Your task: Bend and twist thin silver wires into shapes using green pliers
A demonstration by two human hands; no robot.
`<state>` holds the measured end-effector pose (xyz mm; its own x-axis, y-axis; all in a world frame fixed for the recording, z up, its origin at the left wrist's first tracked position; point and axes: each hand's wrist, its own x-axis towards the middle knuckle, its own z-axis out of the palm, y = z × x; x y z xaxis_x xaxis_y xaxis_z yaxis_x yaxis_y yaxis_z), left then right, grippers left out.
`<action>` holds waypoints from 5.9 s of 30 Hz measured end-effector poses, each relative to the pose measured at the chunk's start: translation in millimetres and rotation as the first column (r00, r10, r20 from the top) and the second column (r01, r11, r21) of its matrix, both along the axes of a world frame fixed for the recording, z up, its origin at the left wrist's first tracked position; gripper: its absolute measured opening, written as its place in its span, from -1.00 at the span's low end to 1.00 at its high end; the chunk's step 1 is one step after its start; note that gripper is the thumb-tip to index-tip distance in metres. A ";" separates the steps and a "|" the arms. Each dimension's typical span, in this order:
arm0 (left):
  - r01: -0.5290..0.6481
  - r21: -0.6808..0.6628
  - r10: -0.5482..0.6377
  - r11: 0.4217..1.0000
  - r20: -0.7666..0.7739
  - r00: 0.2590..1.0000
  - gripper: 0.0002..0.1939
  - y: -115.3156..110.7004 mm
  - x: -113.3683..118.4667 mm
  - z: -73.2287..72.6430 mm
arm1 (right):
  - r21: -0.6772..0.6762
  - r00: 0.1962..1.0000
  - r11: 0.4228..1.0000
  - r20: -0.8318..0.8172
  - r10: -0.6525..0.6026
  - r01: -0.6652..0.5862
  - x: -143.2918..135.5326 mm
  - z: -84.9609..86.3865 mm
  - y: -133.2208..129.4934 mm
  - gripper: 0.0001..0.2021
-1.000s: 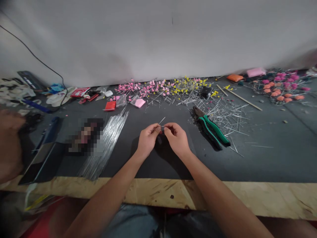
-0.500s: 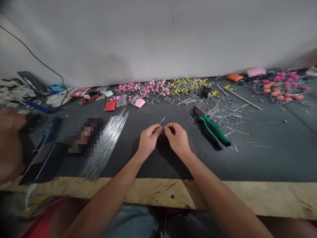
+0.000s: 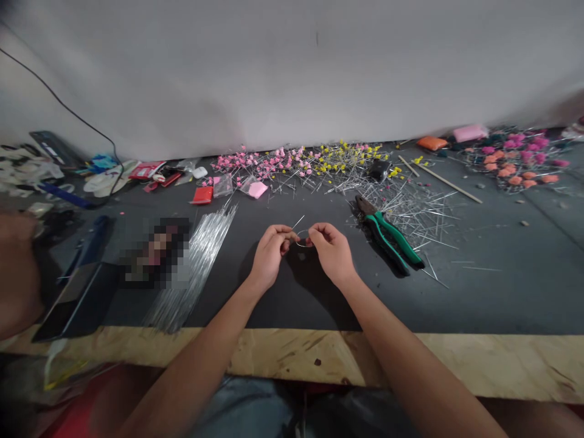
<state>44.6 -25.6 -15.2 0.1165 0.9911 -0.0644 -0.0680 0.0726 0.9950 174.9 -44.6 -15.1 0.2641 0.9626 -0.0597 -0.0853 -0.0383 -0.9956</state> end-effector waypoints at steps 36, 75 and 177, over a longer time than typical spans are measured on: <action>0.274 -0.023 -0.266 0.961 0.185 0.946 -0.77 -3.2 1.5 5.1 | -0.027 0.950 0.991 -0.288 0.118 -0.131 -10.5 6.2 -5.9 -0.87; 0.119 0.303 -0.047 0.946 -0.235 0.971 -0.80 -11.8 1.1 5.9 | -0.057 0.909 0.982 -0.391 0.146 -0.182 -7.4 8.9 -7.1 -0.93; 0.214 -0.100 -0.176 0.972 0.297 0.939 -0.68 -1.1 -0.8 10.7 | 0.060 0.970 0.969 0.026 0.240 -0.241 -2.6 5.7 -6.1 -0.86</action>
